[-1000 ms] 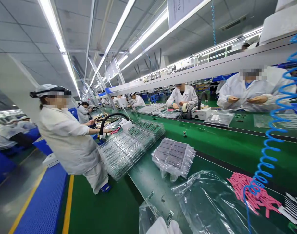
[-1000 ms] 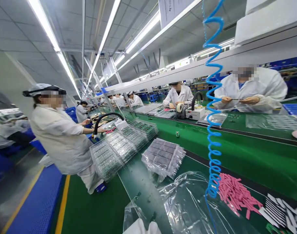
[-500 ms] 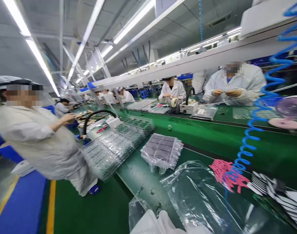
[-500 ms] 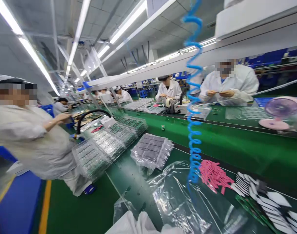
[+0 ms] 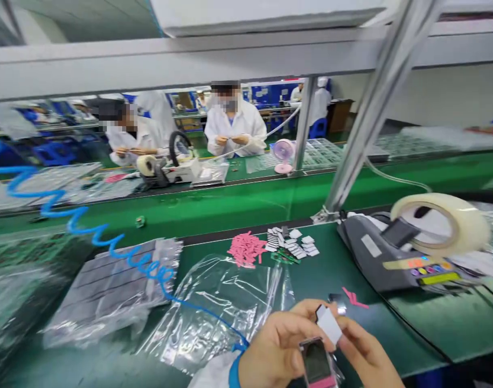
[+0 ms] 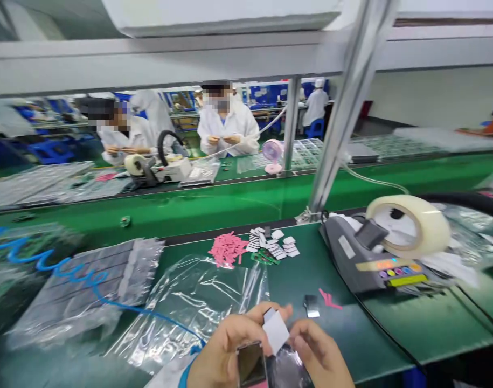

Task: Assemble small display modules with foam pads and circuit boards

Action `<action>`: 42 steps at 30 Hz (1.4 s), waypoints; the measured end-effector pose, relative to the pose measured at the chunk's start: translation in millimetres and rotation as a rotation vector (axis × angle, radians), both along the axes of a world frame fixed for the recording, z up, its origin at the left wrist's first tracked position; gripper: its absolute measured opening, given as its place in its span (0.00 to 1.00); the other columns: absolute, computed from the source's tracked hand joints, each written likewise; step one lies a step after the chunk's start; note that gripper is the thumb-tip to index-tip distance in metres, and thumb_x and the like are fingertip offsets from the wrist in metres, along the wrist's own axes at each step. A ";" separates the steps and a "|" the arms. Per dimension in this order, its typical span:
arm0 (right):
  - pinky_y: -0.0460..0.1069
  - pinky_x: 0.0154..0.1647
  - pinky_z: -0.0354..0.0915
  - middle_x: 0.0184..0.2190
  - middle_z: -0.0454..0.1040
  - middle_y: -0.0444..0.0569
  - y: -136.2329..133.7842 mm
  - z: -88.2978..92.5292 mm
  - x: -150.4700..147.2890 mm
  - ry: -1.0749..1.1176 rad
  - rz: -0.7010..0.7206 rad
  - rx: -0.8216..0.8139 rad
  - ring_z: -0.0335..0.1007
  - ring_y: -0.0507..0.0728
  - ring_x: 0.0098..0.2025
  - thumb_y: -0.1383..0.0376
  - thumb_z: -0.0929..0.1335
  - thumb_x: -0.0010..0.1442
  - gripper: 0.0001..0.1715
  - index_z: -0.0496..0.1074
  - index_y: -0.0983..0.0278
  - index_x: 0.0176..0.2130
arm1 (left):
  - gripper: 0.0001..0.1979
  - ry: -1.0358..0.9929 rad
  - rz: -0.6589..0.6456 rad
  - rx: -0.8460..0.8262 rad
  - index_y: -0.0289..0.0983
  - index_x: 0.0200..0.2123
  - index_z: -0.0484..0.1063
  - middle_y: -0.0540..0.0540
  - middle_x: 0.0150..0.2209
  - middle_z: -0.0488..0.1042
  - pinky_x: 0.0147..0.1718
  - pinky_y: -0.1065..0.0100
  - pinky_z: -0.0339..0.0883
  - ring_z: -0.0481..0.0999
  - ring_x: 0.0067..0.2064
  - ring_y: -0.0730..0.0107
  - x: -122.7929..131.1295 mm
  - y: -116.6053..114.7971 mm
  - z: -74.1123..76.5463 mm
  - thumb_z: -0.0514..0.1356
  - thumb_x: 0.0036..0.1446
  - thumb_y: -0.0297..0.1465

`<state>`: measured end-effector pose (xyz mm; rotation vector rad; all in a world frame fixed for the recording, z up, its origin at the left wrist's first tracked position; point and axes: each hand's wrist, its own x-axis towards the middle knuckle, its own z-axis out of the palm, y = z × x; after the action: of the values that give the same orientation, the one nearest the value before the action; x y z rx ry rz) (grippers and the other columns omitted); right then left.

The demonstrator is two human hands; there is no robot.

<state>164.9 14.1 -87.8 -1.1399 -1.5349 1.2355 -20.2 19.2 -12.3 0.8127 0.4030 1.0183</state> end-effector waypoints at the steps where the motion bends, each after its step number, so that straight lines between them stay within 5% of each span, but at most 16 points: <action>1: 0.47 0.30 0.70 0.24 0.73 0.45 2.7 13.7 -4.9 0.176 0.017 -0.108 0.72 0.54 0.28 0.51 0.61 0.62 0.18 0.73 0.58 0.33 | 0.18 0.043 -0.023 0.023 0.40 0.34 0.81 0.40 0.49 0.69 0.58 0.58 0.50 0.60 0.60 0.51 0.4 1.8 -2.0 0.66 0.43 0.46; 4: 0.47 0.28 0.68 0.24 0.70 0.46 7.6 44.2 -22.2 0.574 0.112 -0.317 0.68 0.53 0.26 0.49 0.61 0.61 0.21 0.73 0.60 0.36 | 0.18 0.127 -0.050 0.068 0.41 0.33 0.81 0.40 0.49 0.71 0.61 0.58 0.42 0.50 0.65 0.51 1.6 7.5 -7.5 0.66 0.42 0.47; 6: 0.45 0.26 0.66 0.25 0.69 0.46 9.7 52.5 -31.0 0.705 0.154 -0.379 0.65 0.50 0.24 0.49 0.63 0.59 0.20 0.73 0.60 0.35 | 0.19 0.112 -0.042 0.058 0.41 0.33 0.80 0.40 0.49 0.70 0.60 0.57 0.45 0.54 0.64 0.50 2.2 9.8 -10.5 0.66 0.42 0.48; 10: 0.43 0.27 0.64 0.29 0.70 0.47 13.7 51.3 -34.6 0.746 0.192 -0.467 0.64 0.49 0.25 0.48 0.67 0.56 0.19 0.71 0.61 0.33 | 0.18 0.052 -0.077 0.014 0.40 0.33 0.80 0.41 0.50 0.69 0.48 0.61 0.60 0.71 0.48 0.57 1.7 11.5 -14.3 0.66 0.43 0.47; 13: 0.44 0.30 0.65 0.30 0.70 0.47 15.2 49.7 -27.0 0.710 0.201 -0.451 0.66 0.49 0.28 0.47 0.67 0.55 0.21 0.71 0.61 0.38 | 0.18 0.071 -0.055 -0.016 0.40 0.33 0.80 0.41 0.53 0.68 0.46 0.63 0.62 0.72 0.47 0.59 0.1 12.1 -14.0 0.67 0.42 0.46; 15: 0.45 0.32 0.67 0.30 0.71 0.47 14.9 52.8 -18.3 0.635 0.166 -0.337 0.68 0.51 0.30 0.47 0.66 0.57 0.21 0.70 0.59 0.41 | 0.17 0.107 0.038 -0.034 0.42 0.35 0.79 0.41 0.57 0.67 0.50 0.60 0.60 0.69 0.53 0.55 -0.5 12.2 -13.4 0.67 0.43 0.45; 18: 0.45 0.32 0.69 0.31 0.74 0.47 13.3 65.1 -5.2 0.299 0.047 0.073 0.72 0.53 0.32 0.52 0.64 0.60 0.14 0.70 0.57 0.40 | 0.17 0.161 0.233 -0.057 0.44 0.38 0.79 0.43 0.53 0.73 0.56 0.58 0.54 0.63 0.59 0.53 1.3 11.4 -13.7 0.67 0.43 0.43; 22: 0.48 0.37 0.68 0.33 0.76 0.47 12.1 86.4 -4.3 -0.372 -0.119 0.767 0.72 0.54 0.34 0.67 0.67 0.57 0.08 0.71 0.59 0.40 | 0.20 0.190 0.328 -0.132 0.45 0.39 0.79 0.44 0.44 0.79 0.53 0.61 0.59 0.70 0.52 0.56 8.3 7.6 -15.4 0.69 0.40 0.43; 24: 0.50 0.36 0.65 0.31 0.76 0.47 12.2 93.1 -11.3 -0.518 -0.216 0.964 0.71 0.53 0.31 0.70 0.66 0.57 0.09 0.72 0.61 0.38 | 0.20 0.187 0.332 -0.161 0.45 0.38 0.79 0.44 0.44 0.80 0.51 0.62 0.62 0.73 0.49 0.58 11.9 5.5 -14.8 0.70 0.38 0.42; 27: 0.52 0.36 0.62 0.28 0.75 0.47 12.2 95.9 -19.8 -0.570 -0.282 1.046 0.68 0.53 0.28 0.71 0.65 0.56 0.08 0.73 0.63 0.35 | 0.20 0.186 0.346 -0.160 0.45 0.37 0.80 0.45 0.43 0.80 0.48 0.65 0.65 0.75 0.46 0.60 14.8 3.5 -12.1 0.71 0.37 0.41; 34: 0.56 0.45 0.60 0.33 0.77 0.46 8.4 92.0 -13.7 -0.682 -0.165 1.018 0.69 0.54 0.31 0.71 0.68 0.54 0.14 0.73 0.59 0.42 | 0.16 0.219 0.354 -0.088 0.43 0.36 0.80 0.45 0.37 0.82 0.43 0.67 0.68 0.77 0.41 0.62 12.1 4.7 -11.8 0.70 0.40 0.37; 42: 0.53 0.47 0.57 0.30 0.79 0.40 7.5 108.8 -22.5 -0.651 -0.242 1.004 0.68 0.50 0.29 0.72 0.66 0.58 0.11 0.75 0.58 0.36 | 0.17 0.235 0.342 -0.066 0.41 0.36 0.80 0.45 0.35 0.81 0.37 0.70 0.70 0.77 0.36 0.65 5.8 6.5 -13.4 0.71 0.39 0.36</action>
<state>142.4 21.6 21.0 -0.9870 -2.0249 -0.1790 -14.5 25.7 -25.7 0.8224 0.7928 1.2218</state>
